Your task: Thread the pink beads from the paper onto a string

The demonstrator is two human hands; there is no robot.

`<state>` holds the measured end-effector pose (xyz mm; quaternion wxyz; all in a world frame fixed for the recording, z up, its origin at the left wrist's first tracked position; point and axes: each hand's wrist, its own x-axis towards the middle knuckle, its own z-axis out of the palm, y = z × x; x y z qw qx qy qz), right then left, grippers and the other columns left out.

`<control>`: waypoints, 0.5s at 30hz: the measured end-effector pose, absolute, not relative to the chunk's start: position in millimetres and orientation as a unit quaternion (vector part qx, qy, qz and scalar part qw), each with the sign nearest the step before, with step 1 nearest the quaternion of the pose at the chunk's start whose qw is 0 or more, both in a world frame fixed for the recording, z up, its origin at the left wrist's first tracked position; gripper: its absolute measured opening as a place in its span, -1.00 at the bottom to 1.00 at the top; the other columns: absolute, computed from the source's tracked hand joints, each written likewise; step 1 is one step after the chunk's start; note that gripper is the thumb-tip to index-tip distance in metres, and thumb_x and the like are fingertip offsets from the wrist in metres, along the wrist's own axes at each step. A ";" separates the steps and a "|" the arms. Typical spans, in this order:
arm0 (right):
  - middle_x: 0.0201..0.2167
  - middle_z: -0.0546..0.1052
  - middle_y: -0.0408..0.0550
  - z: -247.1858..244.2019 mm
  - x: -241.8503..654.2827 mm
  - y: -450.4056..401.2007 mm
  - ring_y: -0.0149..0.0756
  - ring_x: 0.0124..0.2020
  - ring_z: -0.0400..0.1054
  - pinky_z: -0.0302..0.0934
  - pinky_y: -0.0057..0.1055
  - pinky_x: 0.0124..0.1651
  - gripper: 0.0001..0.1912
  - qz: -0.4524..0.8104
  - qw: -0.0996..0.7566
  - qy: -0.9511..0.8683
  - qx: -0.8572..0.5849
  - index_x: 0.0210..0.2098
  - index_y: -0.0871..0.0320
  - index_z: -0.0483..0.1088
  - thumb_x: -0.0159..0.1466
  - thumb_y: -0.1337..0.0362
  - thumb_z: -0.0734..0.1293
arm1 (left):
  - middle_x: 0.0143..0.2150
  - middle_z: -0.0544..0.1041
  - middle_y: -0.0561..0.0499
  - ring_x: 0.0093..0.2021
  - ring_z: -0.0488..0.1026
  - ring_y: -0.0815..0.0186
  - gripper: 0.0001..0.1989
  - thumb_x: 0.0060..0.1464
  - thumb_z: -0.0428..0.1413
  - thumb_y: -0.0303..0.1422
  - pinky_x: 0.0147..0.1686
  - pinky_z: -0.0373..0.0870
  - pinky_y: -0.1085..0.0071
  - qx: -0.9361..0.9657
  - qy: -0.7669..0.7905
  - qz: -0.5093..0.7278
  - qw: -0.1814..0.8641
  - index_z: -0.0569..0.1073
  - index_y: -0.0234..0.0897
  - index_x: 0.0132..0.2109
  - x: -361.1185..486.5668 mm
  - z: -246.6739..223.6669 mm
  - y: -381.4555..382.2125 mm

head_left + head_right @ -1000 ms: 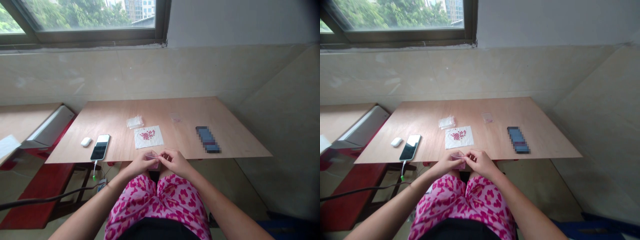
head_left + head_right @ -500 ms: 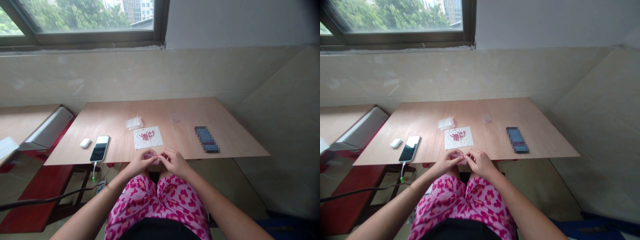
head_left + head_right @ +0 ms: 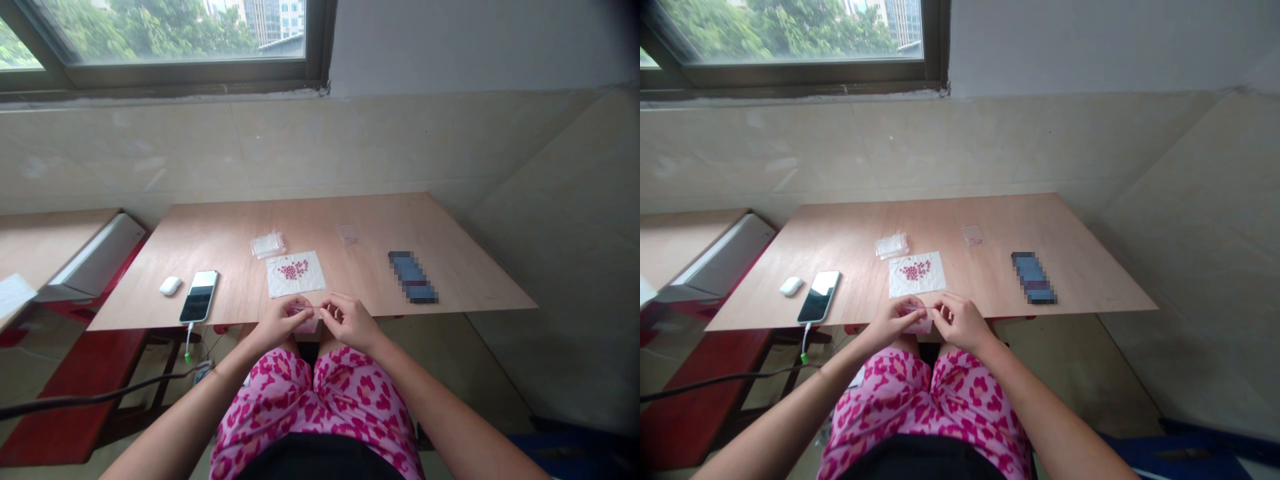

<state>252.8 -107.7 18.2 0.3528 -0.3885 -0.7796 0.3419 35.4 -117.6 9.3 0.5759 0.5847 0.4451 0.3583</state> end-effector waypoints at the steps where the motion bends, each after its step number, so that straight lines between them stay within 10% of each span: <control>1: -0.39 0.47 -0.14 17.8 252.9 -107.5 -0.41 -0.50 0.33 0.17 -0.45 -0.43 -0.89 0.341 0.356 -0.778 -0.390 -0.31 0.14 0.45 0.37 0.35 0.32 | -0.23 0.60 -0.06 -0.25 0.54 0.30 -0.69 0.25 0.24 -0.13 -0.25 0.44 0.42 0.585 0.447 0.358 0.575 0.52 -0.33 -0.17 35.3 9.3 -117.5; 15: -0.42 0.44 -0.15 15.5 250.9 -107.7 -0.40 -0.48 0.31 0.16 -0.46 -0.42 -0.86 0.335 0.368 -0.783 -0.372 -0.36 0.13 0.42 0.35 0.37 0.30 | -0.24 0.62 -0.08 -0.20 0.59 0.23 -0.73 0.23 0.24 -0.15 -0.17 0.52 0.35 0.594 0.435 0.371 0.566 0.50 -0.29 -0.18 37.0 17.1 -119.6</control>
